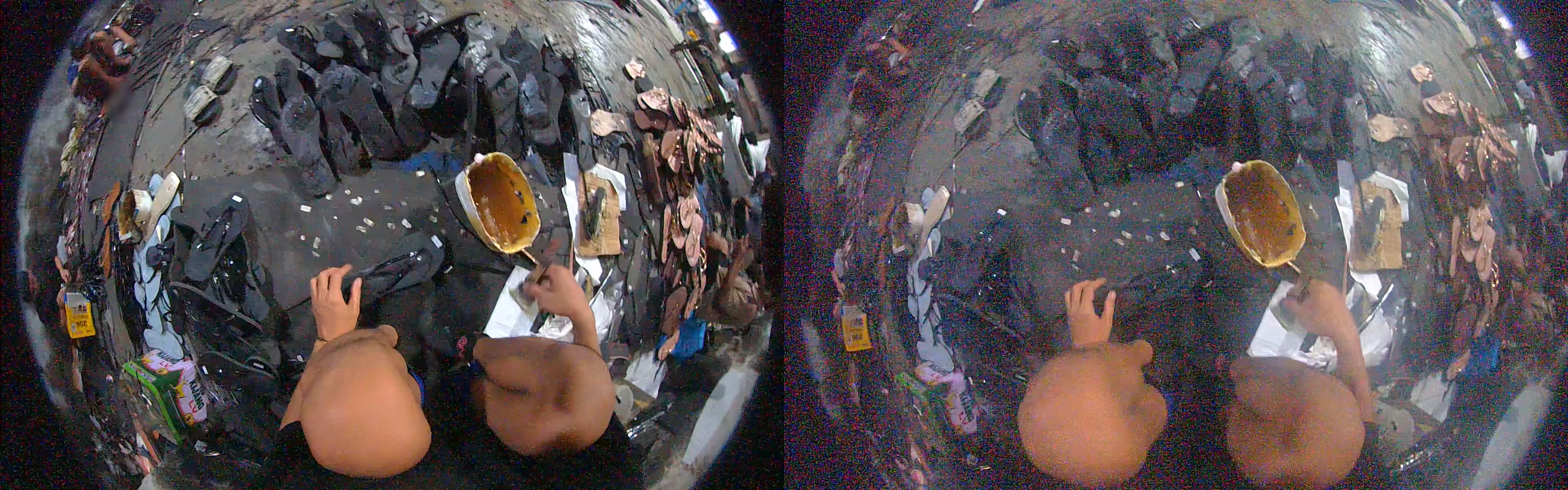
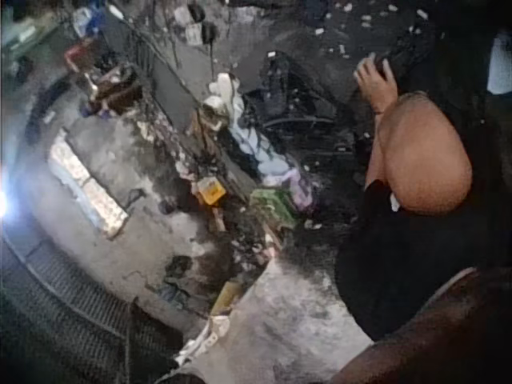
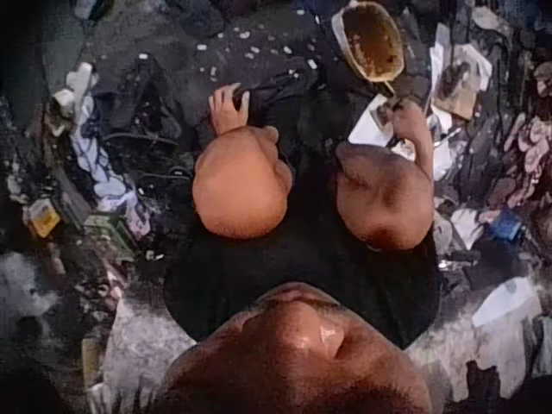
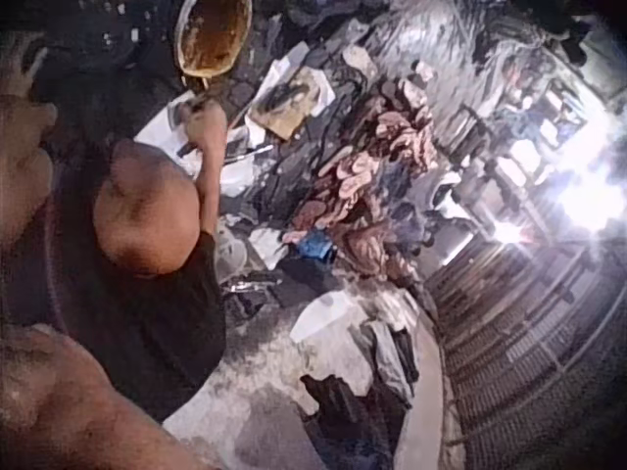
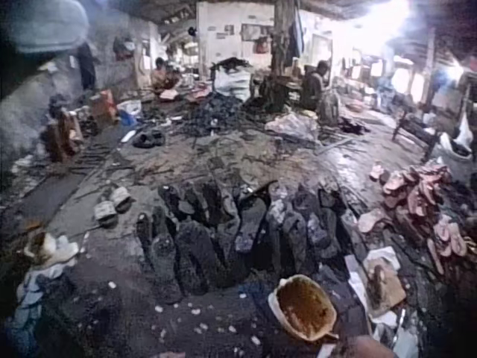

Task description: The person sits on the floor and repeatedly applies a brown liquid from a yellow container to the soles of multiple black sandals using a brush. The person picks up each sandal, coats the sole, and places it back on the floor among many others.

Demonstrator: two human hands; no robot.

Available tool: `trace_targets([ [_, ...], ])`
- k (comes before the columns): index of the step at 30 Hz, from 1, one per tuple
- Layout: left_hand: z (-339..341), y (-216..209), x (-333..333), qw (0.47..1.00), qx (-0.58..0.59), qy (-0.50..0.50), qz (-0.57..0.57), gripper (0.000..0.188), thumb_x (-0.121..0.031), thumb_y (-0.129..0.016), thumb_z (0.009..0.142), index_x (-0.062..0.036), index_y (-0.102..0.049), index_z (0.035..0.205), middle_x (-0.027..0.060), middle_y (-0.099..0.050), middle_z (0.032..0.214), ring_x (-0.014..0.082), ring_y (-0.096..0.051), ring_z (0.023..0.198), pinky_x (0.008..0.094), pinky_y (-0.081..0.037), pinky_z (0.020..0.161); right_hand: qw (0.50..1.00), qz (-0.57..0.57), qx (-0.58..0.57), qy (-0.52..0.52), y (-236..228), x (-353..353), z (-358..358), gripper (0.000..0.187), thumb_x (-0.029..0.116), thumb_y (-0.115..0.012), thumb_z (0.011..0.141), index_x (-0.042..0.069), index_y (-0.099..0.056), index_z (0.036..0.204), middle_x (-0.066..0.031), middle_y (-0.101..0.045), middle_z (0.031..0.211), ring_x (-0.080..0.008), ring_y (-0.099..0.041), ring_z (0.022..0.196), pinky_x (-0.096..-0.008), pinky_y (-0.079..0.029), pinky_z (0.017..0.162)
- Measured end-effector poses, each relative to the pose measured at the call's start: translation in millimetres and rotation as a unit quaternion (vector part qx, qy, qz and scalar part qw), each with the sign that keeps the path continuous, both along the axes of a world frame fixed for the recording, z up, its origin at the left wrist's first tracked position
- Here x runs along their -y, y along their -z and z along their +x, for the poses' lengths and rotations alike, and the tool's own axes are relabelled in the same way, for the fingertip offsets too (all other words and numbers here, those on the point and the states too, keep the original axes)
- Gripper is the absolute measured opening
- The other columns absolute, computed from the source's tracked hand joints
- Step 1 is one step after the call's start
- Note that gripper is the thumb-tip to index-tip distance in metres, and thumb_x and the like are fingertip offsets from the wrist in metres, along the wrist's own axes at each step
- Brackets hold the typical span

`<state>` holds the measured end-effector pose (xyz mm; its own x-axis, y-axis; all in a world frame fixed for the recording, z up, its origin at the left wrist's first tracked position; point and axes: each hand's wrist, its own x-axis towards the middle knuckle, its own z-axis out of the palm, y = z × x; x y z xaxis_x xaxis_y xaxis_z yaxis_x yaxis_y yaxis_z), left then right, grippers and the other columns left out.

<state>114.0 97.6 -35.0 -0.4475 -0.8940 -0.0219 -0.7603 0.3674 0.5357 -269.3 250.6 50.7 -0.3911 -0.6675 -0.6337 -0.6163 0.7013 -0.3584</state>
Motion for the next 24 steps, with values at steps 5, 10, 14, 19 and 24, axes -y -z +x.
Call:
trace_targets([
  [5, -41, 24, 11, 0.961, -0.096, 0.25, 0.074, 0.045, -0.03, -0.076, 0.086, -0.0007, -0.065, 0.118, 0.0188, -0.055, 0.137, 0.0373, -0.047, 0.131, 0.0453, -0.04, 0.109, 0.918, -0.225, 0.236, 0.227, -4, 19, 9, 0.03, 0.019, -0.07, 0.094, -0.001, -0.066, 0.116, -0.01, -0.072, 0.105, -0.0167, -0.067, 0.094, -0.0321, -0.053, 0.082],
  [10, -108, 59, 49, 0.915, -0.069, 0.371, 0.14, 0.061, -0.047, -0.069, 0.089, -0.0006, -0.061, 0.127, 0.021, -0.042, 0.152, 0.0421, -0.03, 0.145, 0.0503, -0.025, 0.12, 0.839, -0.372, 0.308, 0.251, -19, 69, 33, 0.03, 0.017, -0.073, 0.092, -0.001, -0.065, 0.115, -0.0083, -0.07, 0.107, -0.0155, -0.066, 0.096, -0.031, -0.053, 0.087],
  [14, -138, 62, 56, 0.854, 0.024, 0.515, 0.074, 0.074, -0.063, -0.049, 0.094, -0.0065, -0.051, 0.142, 0.0186, -0.029, 0.16, 0.0435, -0.019, 0.149, 0.0513, -0.019, 0.121, 0.837, -0.439, 0.271, 0.183, -9, 122, 42, 0.029, 0.012, -0.073, 0.091, 0.0, -0.064, 0.116, -0.0074, -0.07, 0.106, -0.0132, -0.065, 0.097, -0.0296, -0.052, 0.088],
  [19, -157, 24, 53, 0.838, 0.142, 0.485, 0.207, 0.078, -0.064, -0.043, 0.096, -0.0116, -0.038, 0.153, 0.0143, -0.031, 0.161, 0.0421, -0.022, 0.148, 0.0539, -0.018, 0.118, 0.838, -0.462, 0.242, 0.158, -14, 159, 43, 0.029, 0.009, -0.072, 0.093, 0.0, -0.062, 0.118, -0.0061, -0.069, 0.105, -0.0099, -0.064, 0.096, -0.0263, -0.052, 0.086],
  [24, -113, -6, 88, 0.706, -0.376, -0.097, 0.592, 0.06, -0.048, -0.039, 0.104, -0.0049, -0.049, 0.144, 0.0135, -0.054, 0.144, 0.0295, -0.054, 0.129, 0.0429, -0.043, 0.106, 0.843, -0.515, 0.138, 0.068, -32, 166, 54, 0.024, 0.008, -0.072, 0.091, 0.0, -0.066, 0.113, -0.0092, -0.071, 0.1, -0.0093, -0.066, 0.092, -0.0256, -0.052, 0.079],
])
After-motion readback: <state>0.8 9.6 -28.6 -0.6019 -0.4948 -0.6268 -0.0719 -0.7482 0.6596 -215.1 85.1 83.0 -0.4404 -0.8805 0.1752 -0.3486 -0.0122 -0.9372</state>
